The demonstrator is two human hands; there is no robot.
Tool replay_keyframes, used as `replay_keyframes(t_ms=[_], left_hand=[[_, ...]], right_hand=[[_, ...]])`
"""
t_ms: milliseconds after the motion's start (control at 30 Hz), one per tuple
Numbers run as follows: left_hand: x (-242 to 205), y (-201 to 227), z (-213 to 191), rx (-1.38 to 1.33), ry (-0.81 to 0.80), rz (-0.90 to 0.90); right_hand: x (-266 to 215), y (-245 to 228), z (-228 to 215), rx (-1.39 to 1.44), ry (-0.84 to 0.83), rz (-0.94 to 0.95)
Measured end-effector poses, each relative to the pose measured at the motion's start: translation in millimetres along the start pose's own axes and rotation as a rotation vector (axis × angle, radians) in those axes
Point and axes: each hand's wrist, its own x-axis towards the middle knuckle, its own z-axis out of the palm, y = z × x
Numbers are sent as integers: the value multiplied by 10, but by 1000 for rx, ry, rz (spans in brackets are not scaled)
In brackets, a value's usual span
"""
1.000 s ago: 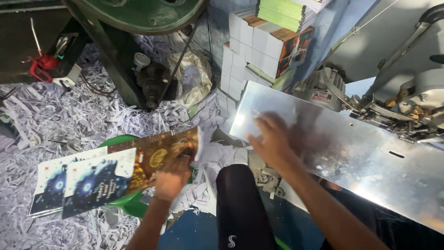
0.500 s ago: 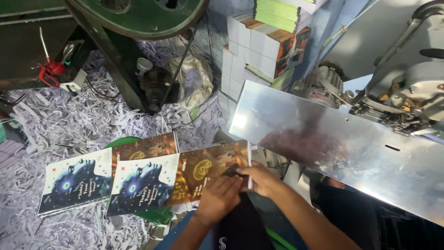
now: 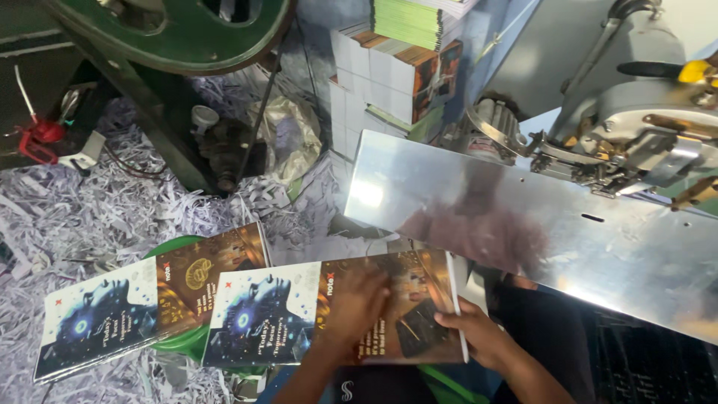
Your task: The person repeatedly picks up a book cover, places it on a metal binding machine, and pulls a lever to stitch the spine. The person then removes the bound book and places it on a growing stack to the right.
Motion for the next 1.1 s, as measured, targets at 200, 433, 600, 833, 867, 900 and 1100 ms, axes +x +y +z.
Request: replay_keyframes(t_ms=[200,433,600,833,867,900,1100], left_hand=[[392,-238,69,17,-148,-254],[788,-14,125,-155,-247,-215],[813,265,215,-370,-2,-75],[864,494,330,-283,28,-76],[863,515,343,-308,33,-76],[869,531,351,-331,40,-75],[927,638,363,-373,-12,-208]], right_hand=[[-438,26,-262,39,6,-68],[-664,-195,-709,-29,14,-110],[-766,-263,-1056,-51,49,-146],[-796,-187,-1308,-250,236,-315],[-820,-157,-1324,-190,213,-389],[-836,-129,-1336,-130,188,-462],[-1034,-9,-1565,-231,179,-102]])
